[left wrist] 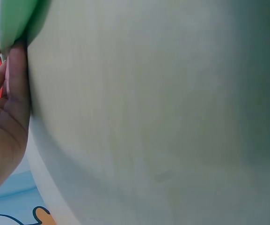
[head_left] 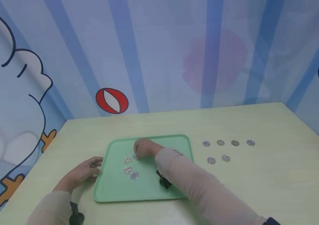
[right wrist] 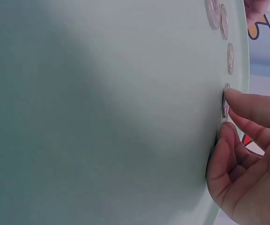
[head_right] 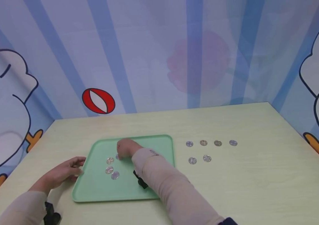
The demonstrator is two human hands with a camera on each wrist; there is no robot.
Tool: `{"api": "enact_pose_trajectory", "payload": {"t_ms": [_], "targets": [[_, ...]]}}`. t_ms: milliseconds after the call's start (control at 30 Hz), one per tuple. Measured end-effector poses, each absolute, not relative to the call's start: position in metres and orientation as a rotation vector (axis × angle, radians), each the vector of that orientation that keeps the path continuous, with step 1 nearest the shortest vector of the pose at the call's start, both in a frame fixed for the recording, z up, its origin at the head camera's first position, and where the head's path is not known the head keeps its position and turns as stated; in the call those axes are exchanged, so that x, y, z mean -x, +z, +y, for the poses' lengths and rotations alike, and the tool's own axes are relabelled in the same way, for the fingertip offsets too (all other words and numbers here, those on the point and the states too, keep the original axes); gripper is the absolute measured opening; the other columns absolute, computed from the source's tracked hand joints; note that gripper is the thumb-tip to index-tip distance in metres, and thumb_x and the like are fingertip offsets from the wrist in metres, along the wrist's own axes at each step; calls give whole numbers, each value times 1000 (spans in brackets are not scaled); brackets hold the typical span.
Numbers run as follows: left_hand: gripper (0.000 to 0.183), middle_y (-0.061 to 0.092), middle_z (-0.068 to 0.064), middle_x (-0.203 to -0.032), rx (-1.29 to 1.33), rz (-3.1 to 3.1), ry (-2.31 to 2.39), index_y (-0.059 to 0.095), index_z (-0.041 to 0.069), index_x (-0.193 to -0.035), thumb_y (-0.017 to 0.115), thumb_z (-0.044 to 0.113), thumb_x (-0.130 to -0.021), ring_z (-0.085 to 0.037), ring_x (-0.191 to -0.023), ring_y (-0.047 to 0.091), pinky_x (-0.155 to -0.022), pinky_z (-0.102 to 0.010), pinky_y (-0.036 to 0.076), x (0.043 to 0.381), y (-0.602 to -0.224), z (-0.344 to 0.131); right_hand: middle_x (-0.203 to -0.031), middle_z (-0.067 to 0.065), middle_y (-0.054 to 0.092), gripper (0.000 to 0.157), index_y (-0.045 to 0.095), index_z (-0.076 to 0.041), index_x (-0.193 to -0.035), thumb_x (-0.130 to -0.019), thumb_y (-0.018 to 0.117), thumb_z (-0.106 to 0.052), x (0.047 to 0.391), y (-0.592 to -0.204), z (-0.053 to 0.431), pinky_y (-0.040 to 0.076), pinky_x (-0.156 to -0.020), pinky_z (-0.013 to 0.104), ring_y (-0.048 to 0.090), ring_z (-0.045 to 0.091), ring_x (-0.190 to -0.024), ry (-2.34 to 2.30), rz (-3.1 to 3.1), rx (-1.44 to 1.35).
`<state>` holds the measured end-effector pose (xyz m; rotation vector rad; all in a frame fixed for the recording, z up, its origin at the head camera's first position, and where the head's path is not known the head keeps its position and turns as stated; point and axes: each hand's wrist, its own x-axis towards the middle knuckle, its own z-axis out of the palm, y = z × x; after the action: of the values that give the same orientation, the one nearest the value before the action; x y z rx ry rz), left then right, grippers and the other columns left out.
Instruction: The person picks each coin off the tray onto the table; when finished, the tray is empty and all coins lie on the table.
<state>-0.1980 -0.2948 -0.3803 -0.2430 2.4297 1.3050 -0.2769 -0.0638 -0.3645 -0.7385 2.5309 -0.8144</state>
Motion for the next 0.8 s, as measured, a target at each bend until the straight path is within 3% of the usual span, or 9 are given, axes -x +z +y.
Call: {"api": "enact_pose_trajectory", "payload": {"t_ms": [500,800], "targets": [[62,36,-21,-127,259,2432,1281,29,1,-130,50,2,-72,-35,-111,40,-83,-42,44,195,-381,-294,-62,0,44,14,47,-8,-69,-79,57,-8,278,-365,-66,34,-47,21,39,11,-54,-691,2556,754],[62,36,-20,-128,236,2438,1287,29,1,-130,50,3,-71,-35,-111,39,-83,-42,44,198,-380,-295,-62,1,50,12,50,-7,-68,-79,50,0,281,-360,-51,37,-45,21,42,12,-52,-898,2491,725]]}}
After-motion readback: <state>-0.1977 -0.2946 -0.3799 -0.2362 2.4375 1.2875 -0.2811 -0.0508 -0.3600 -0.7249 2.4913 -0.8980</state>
